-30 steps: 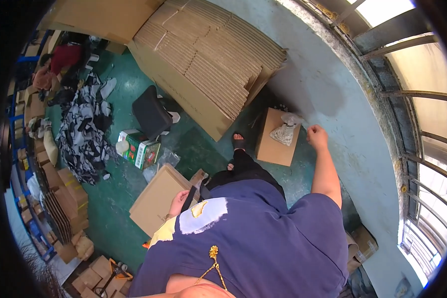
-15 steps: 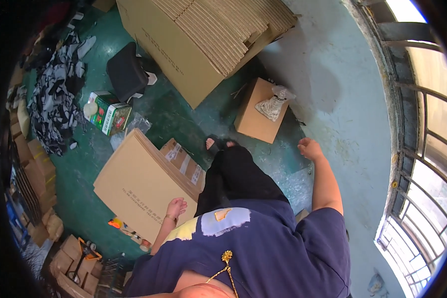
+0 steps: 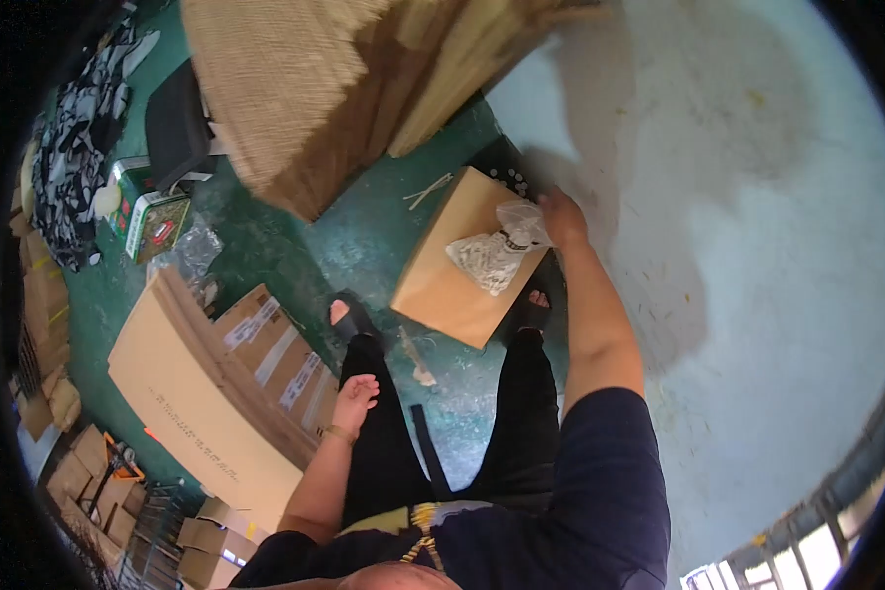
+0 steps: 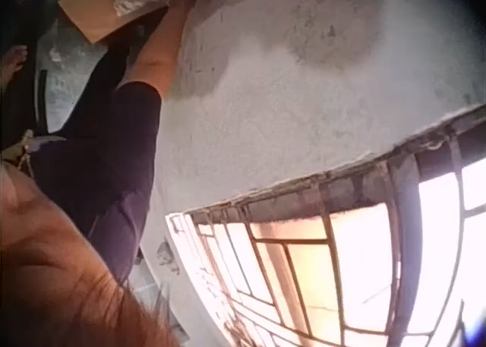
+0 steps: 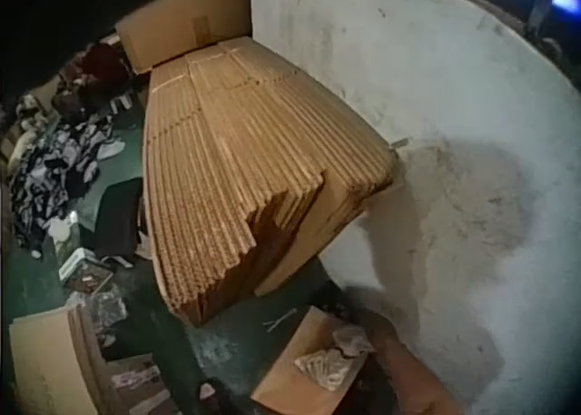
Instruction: Sorting and organizing shoe manufacturing materials, including uppers, small components, and adhesive containers on a factory floor.
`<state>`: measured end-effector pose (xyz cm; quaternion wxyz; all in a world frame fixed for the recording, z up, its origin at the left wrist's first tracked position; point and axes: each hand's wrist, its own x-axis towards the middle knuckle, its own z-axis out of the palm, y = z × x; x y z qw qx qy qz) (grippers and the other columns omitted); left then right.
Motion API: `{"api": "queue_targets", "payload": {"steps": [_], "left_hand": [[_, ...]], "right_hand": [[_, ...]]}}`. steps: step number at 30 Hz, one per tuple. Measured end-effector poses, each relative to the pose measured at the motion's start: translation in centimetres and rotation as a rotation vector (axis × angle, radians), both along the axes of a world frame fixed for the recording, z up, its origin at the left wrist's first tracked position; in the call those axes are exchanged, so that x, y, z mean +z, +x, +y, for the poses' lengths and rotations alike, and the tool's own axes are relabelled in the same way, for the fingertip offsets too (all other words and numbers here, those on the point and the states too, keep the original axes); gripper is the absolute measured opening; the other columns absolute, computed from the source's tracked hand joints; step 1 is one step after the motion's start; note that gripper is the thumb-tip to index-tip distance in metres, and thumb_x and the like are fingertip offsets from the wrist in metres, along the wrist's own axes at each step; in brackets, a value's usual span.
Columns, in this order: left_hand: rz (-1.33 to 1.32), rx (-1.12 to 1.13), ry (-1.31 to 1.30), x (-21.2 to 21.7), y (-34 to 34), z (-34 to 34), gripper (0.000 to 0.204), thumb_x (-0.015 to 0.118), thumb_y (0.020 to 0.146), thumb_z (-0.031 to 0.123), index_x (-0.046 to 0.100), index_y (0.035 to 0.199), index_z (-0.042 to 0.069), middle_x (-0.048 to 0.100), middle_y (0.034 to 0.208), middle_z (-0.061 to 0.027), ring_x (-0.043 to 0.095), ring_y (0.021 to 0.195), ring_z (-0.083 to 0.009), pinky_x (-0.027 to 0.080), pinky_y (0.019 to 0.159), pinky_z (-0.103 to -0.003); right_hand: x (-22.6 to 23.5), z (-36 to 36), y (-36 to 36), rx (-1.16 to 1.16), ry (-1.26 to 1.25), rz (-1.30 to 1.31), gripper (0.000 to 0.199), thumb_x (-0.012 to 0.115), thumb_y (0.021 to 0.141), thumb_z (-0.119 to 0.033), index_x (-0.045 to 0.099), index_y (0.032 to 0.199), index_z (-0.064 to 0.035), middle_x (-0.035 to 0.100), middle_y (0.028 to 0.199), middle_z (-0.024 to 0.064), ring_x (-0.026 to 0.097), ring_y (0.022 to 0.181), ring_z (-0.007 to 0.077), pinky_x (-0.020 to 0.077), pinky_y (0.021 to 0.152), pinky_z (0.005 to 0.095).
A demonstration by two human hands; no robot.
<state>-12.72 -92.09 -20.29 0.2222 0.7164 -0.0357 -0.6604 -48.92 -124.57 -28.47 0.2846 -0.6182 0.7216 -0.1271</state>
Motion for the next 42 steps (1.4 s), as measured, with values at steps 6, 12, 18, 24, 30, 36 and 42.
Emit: {"api": "queue_targets", "payload": {"steps": [6, 12, 18, 24, 30, 36, 42], "left_hand": [[-0.264, -0.362, -0.248, -8.5, -10.6, 2.3, 0.03, 0.06, 0.078, 0.009, 0.051, 0.107, 0.007, 0.052, 0.103, -0.0096, 0.058, 0.079, -0.0148, 0.045, 0.064, -0.024], [-0.15, -0.25, -0.197, -8.9, -12.8, -1.8, 0.029, 0.057, 0.081, 0.007, 0.05, 0.108, 0.005, 0.054, 0.098, -0.0055, 0.055, 0.083, -0.0113, 0.044, 0.068, -0.023], [-0.068, -0.221, -0.17, -9.6, -13.9, -3.1, 0.031, 0.055, 0.082, 0.005, 0.045, 0.111, 0.004, 0.055, 0.095, -0.005, 0.054, 0.083, -0.012, 0.044, 0.073, -0.023], [-0.265, -0.242, -0.219, -10.0, -12.2, -3.9, 0.037, 0.053, 0.082, 0.002, 0.039, 0.115, 0.002, 0.052, 0.097, -0.0086, 0.056, 0.079, -0.0134, 0.046, 0.065, -0.023], [-0.265, -0.172, -0.277, -12.5, -10.3, -2.8, 0.031, 0.052, 0.083, 0.002, 0.04, 0.111, 0.002, 0.052, 0.088, -0.0064, 0.055, 0.074, -0.0112, 0.046, 0.064, -0.022], [-0.212, -0.107, -0.215, -12.9, -9.0, -5.7, 0.031, 0.052, 0.083, 0.002, 0.039, 0.111, 0.001, 0.052, 0.086, -0.0053, 0.054, 0.073, -0.0105, 0.046, 0.066, -0.023], [-0.159, 0.035, -0.177, -11.1, -8.0, -8.3, 0.029, 0.05, 0.086, 0.002, 0.04, 0.113, 0.005, 0.055, 0.087, -0.0042, 0.053, 0.075, -0.0105, 0.044, 0.068, -0.022]], "right_hand": [[-10.2, -0.1, 0.0, 0.263, 0.394, -0.029, 0.035, 0.049, 0.086, -0.03, 0.056, 0.107, -0.0041, 0.058, 0.1, 0.0182, 0.056, 0.092, 0.0322, 0.0432, 0.08, 0.036], [-6.5, 0.9, -0.3, 0.291, 0.229, -0.087, 0.034, 0.049, 0.086, -0.034, 0.057, 0.107, -0.0086, 0.06, 0.098, 0.0146, 0.057, 0.09, 0.0294, 0.0447, 0.076, 0.0349], [-8.0, 0.0, -0.9, 0.336, 0.367, -0.16, 0.031, 0.049, 0.086, -0.031, 0.058, 0.107, -0.0103, 0.061, 0.097, 0.0124, 0.058, 0.088, 0.0284, 0.0453, 0.077, 0.0333], [-10.8, 2.2, 0.2, 0.375, 0.452, -0.398, 0.023, 0.053, 0.085, -0.023, 0.062, 0.102, -0.0095, 0.063, 0.096, 0.0103, 0.06, 0.087, 0.0203, 0.0457, 0.077, 0.0283], [-17.8, 3.7, -0.6, -0.285, 0.644, -0.759, 0.025, 0.055, 0.083, -0.011, 0.057, 0.108, -0.0075, 0.063, 0.083, 0.0061, 0.06, 0.071, 0.0111, 0.0491, 0.059, 0.0261], [-30.4, 3.8, -4.7, -0.15, 0.407, 0.049, 0.048, 0.058, 0.077, -0.016, 0.04, 0.121, -0.0084, 0.053, 0.106, 0.0219, 0.057, 0.088, 0.0353, 0.0468, 0.074, 0.0458], [-32.4, 3.3, -1.7, -0.131, 0.332, 0.283, 0.053, 0.054, 0.075, -0.007, 0.033, 0.124, -0.0112, 0.042, 0.114, 0.0229, 0.05, 0.099, 0.0376, 0.0441, 0.081, 0.0441]]}}
